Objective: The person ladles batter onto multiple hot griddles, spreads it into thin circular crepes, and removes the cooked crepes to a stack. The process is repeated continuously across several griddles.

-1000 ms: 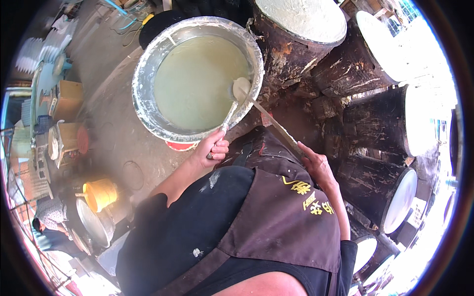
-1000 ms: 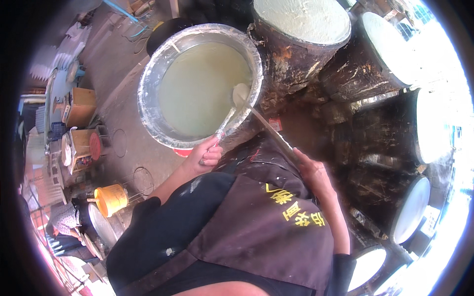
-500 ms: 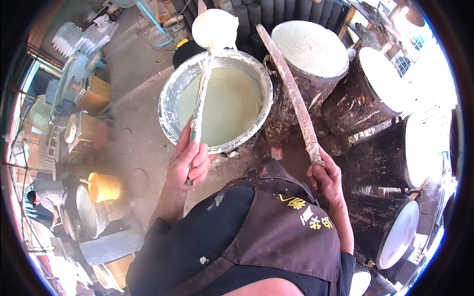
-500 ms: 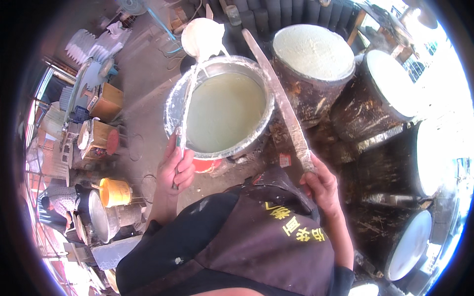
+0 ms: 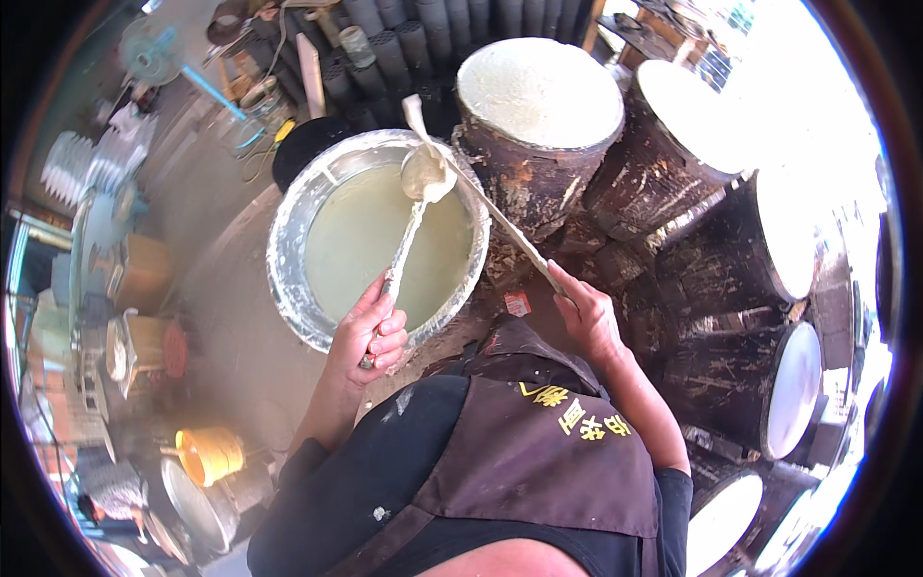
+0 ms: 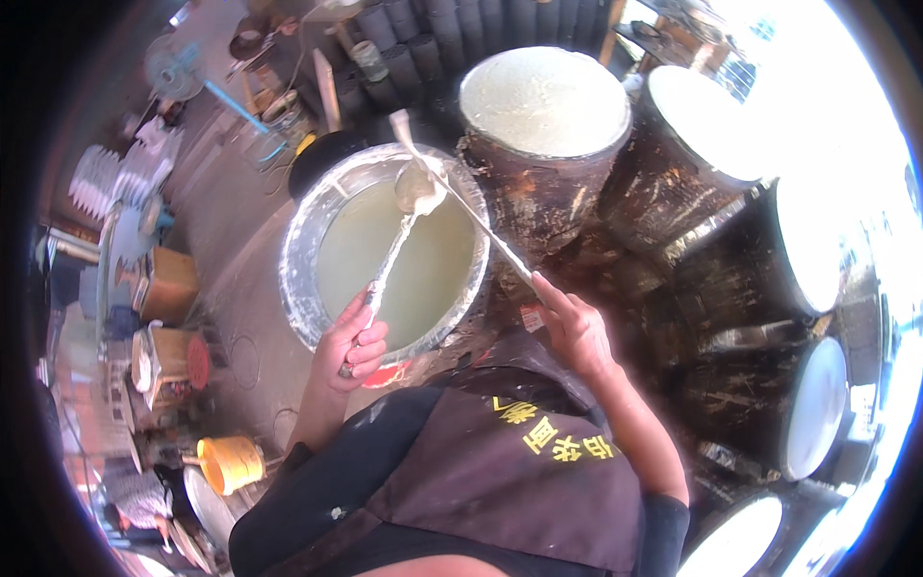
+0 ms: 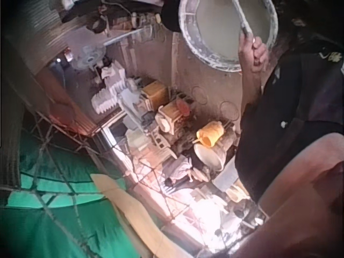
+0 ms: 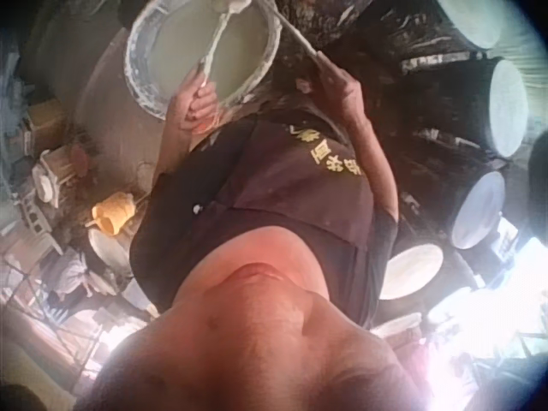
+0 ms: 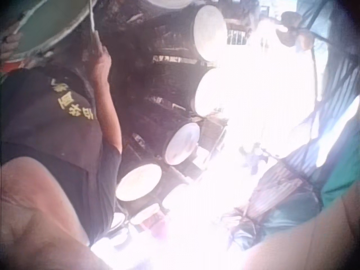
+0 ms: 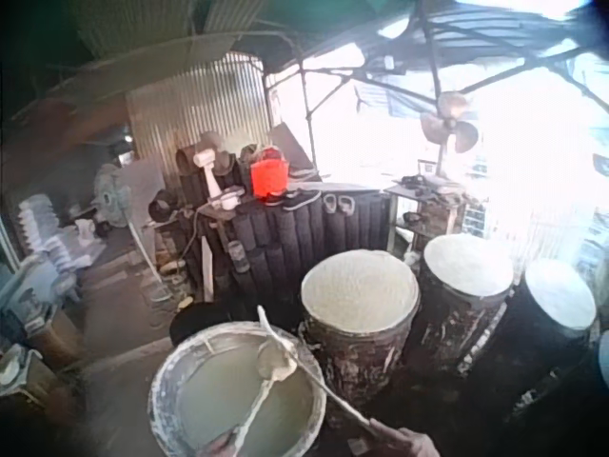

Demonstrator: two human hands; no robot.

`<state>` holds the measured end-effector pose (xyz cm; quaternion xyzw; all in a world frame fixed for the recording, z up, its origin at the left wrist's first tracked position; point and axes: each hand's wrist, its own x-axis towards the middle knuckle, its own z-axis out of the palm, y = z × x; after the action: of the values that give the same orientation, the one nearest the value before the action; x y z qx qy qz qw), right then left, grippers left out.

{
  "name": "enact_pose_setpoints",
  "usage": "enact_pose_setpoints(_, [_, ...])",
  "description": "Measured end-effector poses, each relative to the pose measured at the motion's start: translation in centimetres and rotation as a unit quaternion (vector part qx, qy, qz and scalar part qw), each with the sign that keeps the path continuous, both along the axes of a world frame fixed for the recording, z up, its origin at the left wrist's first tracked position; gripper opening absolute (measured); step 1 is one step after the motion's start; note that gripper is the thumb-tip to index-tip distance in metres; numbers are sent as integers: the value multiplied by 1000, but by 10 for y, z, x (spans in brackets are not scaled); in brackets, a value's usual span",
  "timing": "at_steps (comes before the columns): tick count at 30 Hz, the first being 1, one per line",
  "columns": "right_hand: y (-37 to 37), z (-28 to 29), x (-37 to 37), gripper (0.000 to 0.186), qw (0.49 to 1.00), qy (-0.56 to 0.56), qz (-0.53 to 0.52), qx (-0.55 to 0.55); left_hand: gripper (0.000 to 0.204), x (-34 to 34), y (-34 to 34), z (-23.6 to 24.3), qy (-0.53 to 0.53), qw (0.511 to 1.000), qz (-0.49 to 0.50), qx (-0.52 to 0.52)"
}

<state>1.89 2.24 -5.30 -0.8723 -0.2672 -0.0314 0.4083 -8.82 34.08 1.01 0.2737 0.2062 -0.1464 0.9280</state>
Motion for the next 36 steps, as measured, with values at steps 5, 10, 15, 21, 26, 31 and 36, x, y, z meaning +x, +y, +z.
enact_pose_setpoints(5, [-45,-19,-40,50,977,92,-189,-21,46,60,-20,16,-6,993,-104,50])
enact_pose_setpoints(10, [-97,-23,-100,50,931,257,-242,93,55,119,-94,27,-81,954,-256,132])
enact_pose_setpoints(15, [-151,-8,-137,48,830,167,-427,318,59,153,-214,39,-108,901,-405,110])
enact_pose_setpoints(21, [-247,-6,-216,48,789,27,-607,87,50,166,-390,45,-71,798,-599,-9])
enact_pose_setpoints(26, [-296,-5,-282,50,682,48,-726,80,39,154,-544,31,-38,690,-719,-79])
enact_pose_setpoints(31, [-336,15,-306,53,615,50,-785,61,32,105,-667,20,-152,607,-779,41])
enact_pose_setpoints(36, [-378,20,-292,58,570,18,-822,2,42,71,-760,-14,-371,525,-748,161])
